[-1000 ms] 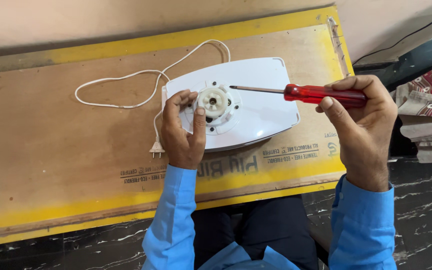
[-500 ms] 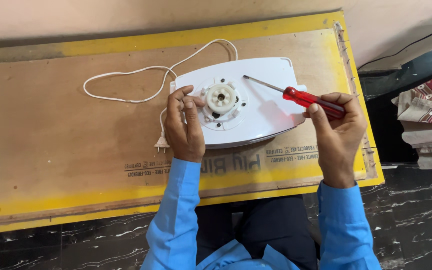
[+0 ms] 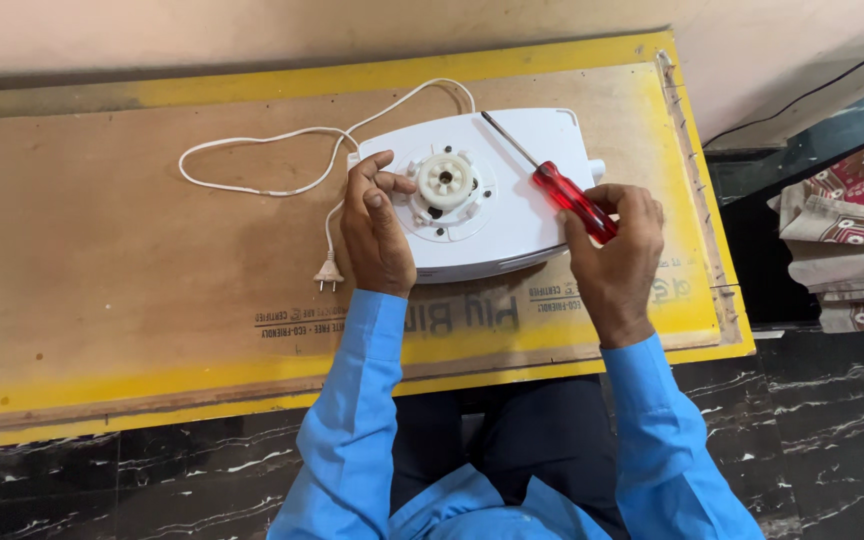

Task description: The person uses a red screwdriver to unscrew screws around the top coupling of a white mixer grinder base, then flips the appliance over and unscrews screws from its bottom panel on a table.

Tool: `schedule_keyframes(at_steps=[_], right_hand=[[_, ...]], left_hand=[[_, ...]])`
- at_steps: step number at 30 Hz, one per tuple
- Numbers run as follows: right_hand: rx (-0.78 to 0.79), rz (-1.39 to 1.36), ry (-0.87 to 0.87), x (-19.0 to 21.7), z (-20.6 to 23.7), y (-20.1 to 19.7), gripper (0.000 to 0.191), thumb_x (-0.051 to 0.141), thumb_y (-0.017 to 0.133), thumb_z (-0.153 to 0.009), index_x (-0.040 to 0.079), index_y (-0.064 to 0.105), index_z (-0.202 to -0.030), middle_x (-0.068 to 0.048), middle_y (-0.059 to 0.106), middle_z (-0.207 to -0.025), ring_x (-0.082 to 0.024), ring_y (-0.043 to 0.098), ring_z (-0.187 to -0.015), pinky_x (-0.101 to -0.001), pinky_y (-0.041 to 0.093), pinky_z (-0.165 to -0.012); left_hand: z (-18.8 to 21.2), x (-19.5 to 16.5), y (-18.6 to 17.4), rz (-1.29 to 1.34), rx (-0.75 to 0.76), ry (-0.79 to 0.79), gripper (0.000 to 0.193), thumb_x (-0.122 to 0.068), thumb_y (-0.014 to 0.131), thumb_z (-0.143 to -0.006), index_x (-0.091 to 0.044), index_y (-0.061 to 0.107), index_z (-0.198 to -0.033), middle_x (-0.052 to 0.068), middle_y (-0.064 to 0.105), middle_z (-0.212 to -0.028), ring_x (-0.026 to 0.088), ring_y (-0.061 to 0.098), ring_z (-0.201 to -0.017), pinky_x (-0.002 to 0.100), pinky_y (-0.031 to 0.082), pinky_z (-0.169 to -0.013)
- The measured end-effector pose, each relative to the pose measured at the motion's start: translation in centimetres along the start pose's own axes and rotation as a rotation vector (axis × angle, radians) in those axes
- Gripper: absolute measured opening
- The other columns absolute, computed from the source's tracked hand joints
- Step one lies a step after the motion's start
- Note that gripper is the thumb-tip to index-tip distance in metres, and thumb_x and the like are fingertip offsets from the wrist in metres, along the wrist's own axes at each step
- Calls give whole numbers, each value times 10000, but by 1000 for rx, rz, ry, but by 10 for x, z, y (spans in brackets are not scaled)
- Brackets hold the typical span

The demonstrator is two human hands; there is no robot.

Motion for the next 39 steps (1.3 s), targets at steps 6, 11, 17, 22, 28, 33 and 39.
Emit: schedule_keyframes(at_steps=[6,11,17,22,28,33,39], right_hand=[[11,39,-63,24,4,-7,408,43,848,-840,-54,616,-1161,-205,602,-1116,-359,575,-1064,-443,491,-917],[-63,83,-134,50,15,-13,341,-50,738,-902,-6,625,-1220,-182,603,-1219,-345,594,-1177,-439,514,-1005],[221,-224,-142,81,20,24,474,-60,665,-909,-7,585,-1373,-178,595,-1297,-324,616,-1193,-377,575,-889],[284,-286,-180,91,11,44,619,-94,595,-890,-18,480,-1492,-220,551,-1421,-375,576,-1277,-393,575,-934],[284,-321,-144,80,10,52,710,-74,618,-857,-11,416,-1535,-214,552,-1429,-337,588,-1283,-407,534,-988],[295,-360,-135,74,9,56,743,-81,621,-850,-19,386,-1552,-194,575,-1425,-324,587,-1256,-376,535,-975],[306,-343,-99,70,11,54,718,-89,620,-824,-17,439,-1516,-180,614,-1288,-291,624,-1157,-377,546,-956]], left_hand=[[4,-4,-6,38,-18,16,964,-804,189,-1021,38,575,-1286,96,686,-902,191,658,-925,343,512,-971],[6,-4,-11,44,-23,23,969,-808,178,-1018,37,572,-1284,98,683,-904,192,656,-928,350,511,-960],[10,-7,-14,48,-20,29,968,-806,180,-1016,35,575,-1284,98,680,-886,192,646,-898,347,510,-923],[9,-12,-14,45,-19,28,969,-806,179,-1019,37,576,-1286,96,678,-875,195,653,-893,348,513,-918],[7,-11,-11,33,-14,19,981,-811,170,-1011,36,575,-1294,94,676,-869,186,649,-878,336,512,-914],[8,-11,-12,32,-8,19,978,-811,180,-1012,40,579,-1285,94,669,-855,183,651,-874,330,511,-896],[10,-9,-12,46,-10,24,969,-803,180,-1015,41,574,-1282,90,670,-849,177,653,-867,324,517,-892]])
Point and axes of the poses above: each hand's wrist, its own z-axis away from the middle knuckle, its own y-axis out of the palm, x = y × z, the point moved 5 cm from there along -z, towards the middle knuckle
